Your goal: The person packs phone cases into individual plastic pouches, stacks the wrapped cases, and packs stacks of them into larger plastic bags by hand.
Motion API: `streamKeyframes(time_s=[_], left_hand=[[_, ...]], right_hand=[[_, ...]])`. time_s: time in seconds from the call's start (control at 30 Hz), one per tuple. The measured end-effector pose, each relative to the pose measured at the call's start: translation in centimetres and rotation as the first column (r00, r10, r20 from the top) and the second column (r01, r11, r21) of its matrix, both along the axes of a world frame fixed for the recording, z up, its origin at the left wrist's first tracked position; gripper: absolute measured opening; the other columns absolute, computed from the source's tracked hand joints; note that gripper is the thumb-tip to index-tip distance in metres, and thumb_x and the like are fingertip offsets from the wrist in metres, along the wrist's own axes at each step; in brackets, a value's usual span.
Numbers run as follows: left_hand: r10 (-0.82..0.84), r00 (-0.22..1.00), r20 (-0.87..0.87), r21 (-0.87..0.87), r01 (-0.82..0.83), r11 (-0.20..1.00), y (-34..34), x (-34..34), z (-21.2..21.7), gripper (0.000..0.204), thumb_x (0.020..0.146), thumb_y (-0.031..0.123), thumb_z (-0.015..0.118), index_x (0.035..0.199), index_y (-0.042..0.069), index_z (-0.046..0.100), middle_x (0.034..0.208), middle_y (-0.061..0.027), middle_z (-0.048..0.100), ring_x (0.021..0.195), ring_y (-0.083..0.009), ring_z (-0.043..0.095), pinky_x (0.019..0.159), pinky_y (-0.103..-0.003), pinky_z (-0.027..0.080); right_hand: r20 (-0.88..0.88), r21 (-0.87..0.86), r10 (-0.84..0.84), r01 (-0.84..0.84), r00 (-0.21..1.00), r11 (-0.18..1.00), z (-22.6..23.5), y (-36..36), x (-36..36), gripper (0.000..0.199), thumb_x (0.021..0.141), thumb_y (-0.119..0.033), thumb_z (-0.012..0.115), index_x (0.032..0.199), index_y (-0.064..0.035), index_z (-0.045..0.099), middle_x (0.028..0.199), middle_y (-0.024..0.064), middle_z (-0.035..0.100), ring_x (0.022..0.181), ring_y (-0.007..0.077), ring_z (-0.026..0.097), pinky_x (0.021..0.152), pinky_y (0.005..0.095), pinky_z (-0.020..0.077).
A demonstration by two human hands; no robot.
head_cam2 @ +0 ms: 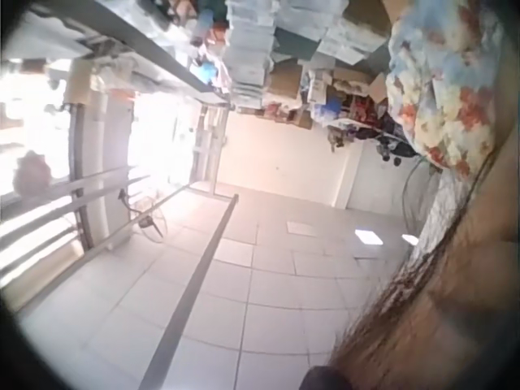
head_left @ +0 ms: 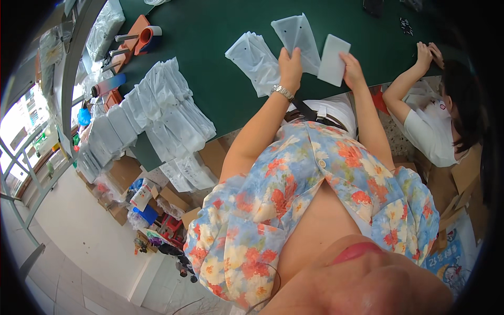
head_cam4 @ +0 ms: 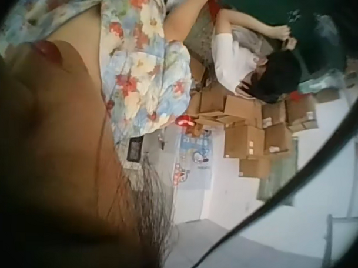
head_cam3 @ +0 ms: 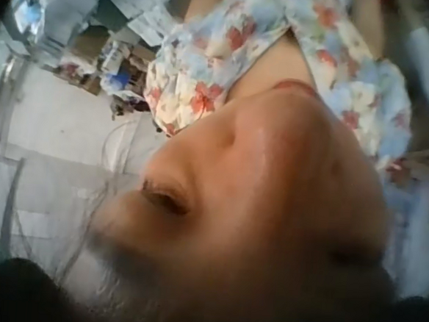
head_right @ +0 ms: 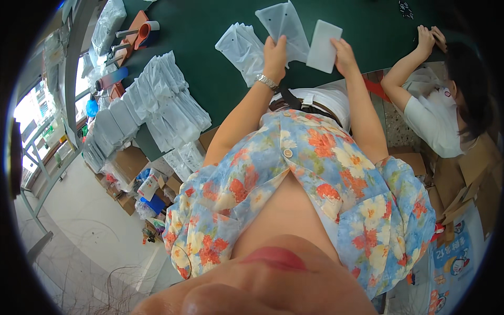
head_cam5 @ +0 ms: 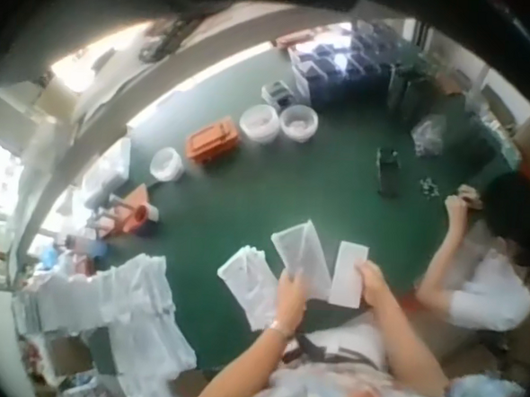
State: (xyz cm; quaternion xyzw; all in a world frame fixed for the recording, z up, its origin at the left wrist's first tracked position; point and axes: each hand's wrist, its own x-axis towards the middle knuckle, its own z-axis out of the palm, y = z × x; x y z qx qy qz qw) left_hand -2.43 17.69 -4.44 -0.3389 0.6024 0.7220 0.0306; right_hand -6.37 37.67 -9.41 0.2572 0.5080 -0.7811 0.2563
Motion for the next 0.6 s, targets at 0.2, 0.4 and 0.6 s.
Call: streamKeyframes(time_s=[0.2,0.4,0.6], left_hand=[[-0.079,0.952,-0.296,0.292,0.169,0.941,-1.6,1.7,7.7,0.047,0.091,0.009,0.054,0.134,-0.003,0.041,0.123,-0.0127,0.056,0.107,-0.019,0.056,0.091,-0.031,0.046],[-0.033,0.961,-0.275,-0.156,-0.01,0.988,-2.2,4.5,5.4,0.061,0.089,0.012,0.057,0.143,-0.003,0.032,0.123,-0.018,0.05,0.116,-0.0266,0.049,0.101,-0.038,0.039],[0.105,0.96,-0.259,-0.299,-0.183,0.937,-3.8,6.0,7.9,0.05,0.089,0.011,0.06,0.133,-0.004,0.043,0.115,-0.0168,0.057,0.105,-0.0243,0.056,0.092,-0.035,0.045]], right_hand=[[-0.09,0.214,0.203,-0.181,0.975,0.96,5.2,-3.9,-2.0,0.025,0.094,-0.016,0.057,0.112,0.0001,0.063,0.098,0.0066,0.066,0.084,0.0144,0.064,0.072,0.0284,0.0531],[-0.035,-0.131,0.153,-0.156,0.988,0.979,13.3,-12.0,-0.3,0.028,0.098,-0.024,0.052,0.114,-0.0027,0.061,0.101,0.0056,0.065,0.09,0.0113,0.061,0.08,0.0272,0.0499],[-0.381,0.098,0.342,-0.33,0.859,0.939,13.1,-16.0,0.9,0.037,0.095,-0.031,0.059,0.117,-0.001,0.057,0.105,0.0049,0.064,0.09,0.0118,0.059,0.078,0.0259,0.0481]])
